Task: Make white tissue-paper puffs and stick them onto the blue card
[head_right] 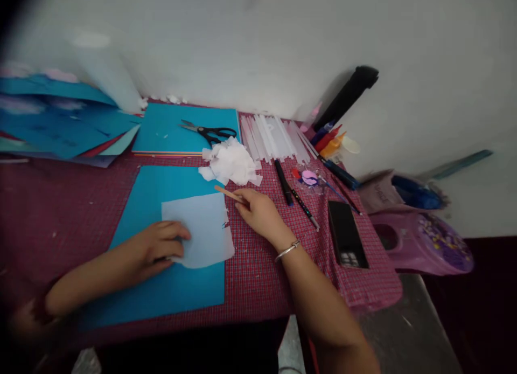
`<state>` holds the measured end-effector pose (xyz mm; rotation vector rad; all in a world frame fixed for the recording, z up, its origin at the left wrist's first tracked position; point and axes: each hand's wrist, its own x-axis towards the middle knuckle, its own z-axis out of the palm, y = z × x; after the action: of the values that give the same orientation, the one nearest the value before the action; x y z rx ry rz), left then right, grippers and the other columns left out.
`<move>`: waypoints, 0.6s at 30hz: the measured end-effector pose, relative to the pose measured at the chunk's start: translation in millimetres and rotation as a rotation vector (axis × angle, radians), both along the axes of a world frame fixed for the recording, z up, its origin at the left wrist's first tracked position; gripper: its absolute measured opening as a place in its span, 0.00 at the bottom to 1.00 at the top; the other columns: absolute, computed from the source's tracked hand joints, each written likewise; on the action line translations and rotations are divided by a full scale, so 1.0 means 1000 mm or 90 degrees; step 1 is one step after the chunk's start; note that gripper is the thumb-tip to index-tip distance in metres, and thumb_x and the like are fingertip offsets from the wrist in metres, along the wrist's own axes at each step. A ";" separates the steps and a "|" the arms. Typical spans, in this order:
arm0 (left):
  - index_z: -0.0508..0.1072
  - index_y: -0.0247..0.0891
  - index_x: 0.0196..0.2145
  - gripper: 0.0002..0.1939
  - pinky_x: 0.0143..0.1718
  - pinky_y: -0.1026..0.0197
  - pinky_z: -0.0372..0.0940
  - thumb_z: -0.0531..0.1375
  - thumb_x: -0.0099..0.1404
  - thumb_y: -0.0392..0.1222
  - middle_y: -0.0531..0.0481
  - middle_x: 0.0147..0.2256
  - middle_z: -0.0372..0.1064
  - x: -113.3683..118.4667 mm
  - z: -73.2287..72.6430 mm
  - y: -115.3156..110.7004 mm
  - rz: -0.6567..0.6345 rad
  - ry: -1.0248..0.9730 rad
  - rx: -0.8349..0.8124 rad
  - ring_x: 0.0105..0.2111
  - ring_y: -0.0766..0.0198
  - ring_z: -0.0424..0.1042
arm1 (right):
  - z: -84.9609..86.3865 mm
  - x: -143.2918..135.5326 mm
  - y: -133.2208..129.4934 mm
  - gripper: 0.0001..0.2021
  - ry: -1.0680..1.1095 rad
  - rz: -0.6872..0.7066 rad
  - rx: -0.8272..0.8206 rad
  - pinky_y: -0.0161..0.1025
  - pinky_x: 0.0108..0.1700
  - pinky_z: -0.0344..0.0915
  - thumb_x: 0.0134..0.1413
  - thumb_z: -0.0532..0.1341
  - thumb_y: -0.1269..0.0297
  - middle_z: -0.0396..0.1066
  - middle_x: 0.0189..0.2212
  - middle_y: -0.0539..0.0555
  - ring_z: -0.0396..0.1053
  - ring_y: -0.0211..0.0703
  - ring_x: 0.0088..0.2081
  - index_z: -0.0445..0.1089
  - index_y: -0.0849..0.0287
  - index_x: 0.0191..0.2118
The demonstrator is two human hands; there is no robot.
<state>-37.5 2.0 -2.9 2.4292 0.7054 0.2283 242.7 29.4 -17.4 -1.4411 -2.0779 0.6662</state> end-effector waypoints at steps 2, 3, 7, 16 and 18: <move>0.70 0.38 0.31 0.08 0.46 0.58 0.61 0.53 0.62 0.31 0.48 0.42 0.67 0.000 0.003 -0.005 0.025 -0.025 0.010 0.44 0.61 0.66 | 0.002 -0.003 -0.005 0.12 -0.021 -0.017 0.007 0.36 0.36 0.61 0.56 0.55 0.72 0.73 0.33 0.51 0.68 0.40 0.33 0.69 0.58 0.45; 0.70 0.38 0.31 0.07 0.45 0.59 0.61 0.53 0.63 0.32 0.47 0.41 0.67 -0.001 0.005 -0.009 0.044 -0.029 0.027 0.43 0.61 0.66 | 0.004 -0.003 -0.009 0.12 -0.039 -0.021 0.008 0.36 0.36 0.61 0.56 0.55 0.72 0.73 0.34 0.52 0.68 0.41 0.33 0.69 0.58 0.45; 0.70 0.37 0.31 0.07 0.46 0.57 0.61 0.54 0.61 0.30 0.47 0.39 0.68 -0.007 0.013 -0.039 0.083 0.020 0.125 0.42 0.60 0.66 | 0.008 0.004 -0.033 0.12 -0.153 -0.018 0.027 0.38 0.40 0.62 0.57 0.54 0.71 0.74 0.37 0.55 0.70 0.44 0.37 0.70 0.59 0.44; 0.73 0.41 0.41 0.13 0.48 0.56 0.64 0.52 0.64 0.33 0.46 0.45 0.70 -0.040 -0.015 -0.109 0.173 -0.047 0.144 0.46 0.60 0.68 | 0.018 0.012 -0.110 0.28 -0.174 -0.024 0.071 0.54 0.57 0.55 0.51 0.61 0.67 0.60 0.56 0.61 0.59 0.55 0.56 0.58 0.56 0.59; 0.73 0.41 0.42 0.13 0.48 0.58 0.65 0.52 0.65 0.33 0.46 0.45 0.71 -0.044 -0.021 -0.119 0.230 -0.117 0.098 0.46 0.62 0.69 | 0.030 -0.008 -0.128 0.35 -0.122 0.099 0.028 0.53 0.61 0.51 0.50 0.63 0.62 0.50 0.63 0.58 0.50 0.52 0.62 0.50 0.51 0.63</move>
<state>-81.2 -116.6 -23.6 2.3664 1.0708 0.6626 235.1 -98.9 12.9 -1.3749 -2.3574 0.5552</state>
